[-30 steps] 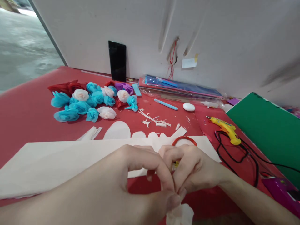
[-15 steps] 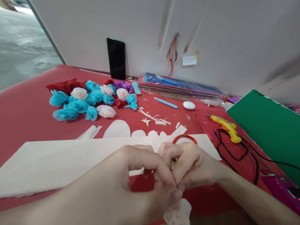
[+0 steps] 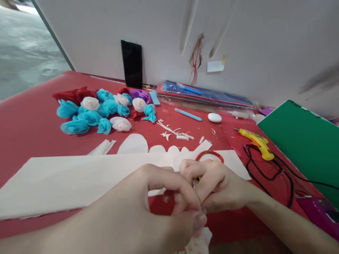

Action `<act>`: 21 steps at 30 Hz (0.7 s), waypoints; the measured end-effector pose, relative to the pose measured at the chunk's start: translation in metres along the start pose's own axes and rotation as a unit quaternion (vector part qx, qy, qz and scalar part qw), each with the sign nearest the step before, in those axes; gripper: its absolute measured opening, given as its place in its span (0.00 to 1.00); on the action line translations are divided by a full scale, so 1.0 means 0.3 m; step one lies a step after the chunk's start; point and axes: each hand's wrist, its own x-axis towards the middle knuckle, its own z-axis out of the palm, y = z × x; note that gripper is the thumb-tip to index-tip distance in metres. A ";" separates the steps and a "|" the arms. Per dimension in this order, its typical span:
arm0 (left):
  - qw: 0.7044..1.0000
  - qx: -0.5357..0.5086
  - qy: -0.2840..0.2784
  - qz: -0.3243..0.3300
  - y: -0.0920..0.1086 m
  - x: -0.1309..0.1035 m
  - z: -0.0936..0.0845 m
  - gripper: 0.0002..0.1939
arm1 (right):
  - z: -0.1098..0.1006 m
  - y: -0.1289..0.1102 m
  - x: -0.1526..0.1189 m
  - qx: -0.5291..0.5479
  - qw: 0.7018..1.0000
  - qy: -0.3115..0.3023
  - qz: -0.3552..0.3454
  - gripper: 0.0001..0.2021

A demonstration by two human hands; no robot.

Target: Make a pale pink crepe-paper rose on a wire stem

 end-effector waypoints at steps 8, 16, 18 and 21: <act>0.995 -0.060 0.061 0.044 0.029 0.003 -0.040 0.19 | -0.017 -0.005 0.003 0.079 0.996 0.044 0.012 0.12; 0.991 -0.107 0.064 0.054 0.015 0.013 -0.035 0.10 | -0.006 0.016 -0.003 0.139 0.986 0.075 0.047 0.10; 0.988 -0.128 0.059 0.060 0.016 0.020 -0.031 0.09 | -0.007 0.024 -0.003 0.146 0.984 0.076 0.062 0.08; 0.985 -0.141 0.056 0.077 0.025 0.029 -0.029 0.09 | -0.011 0.032 -0.003 0.140 0.982 0.089 0.092 0.04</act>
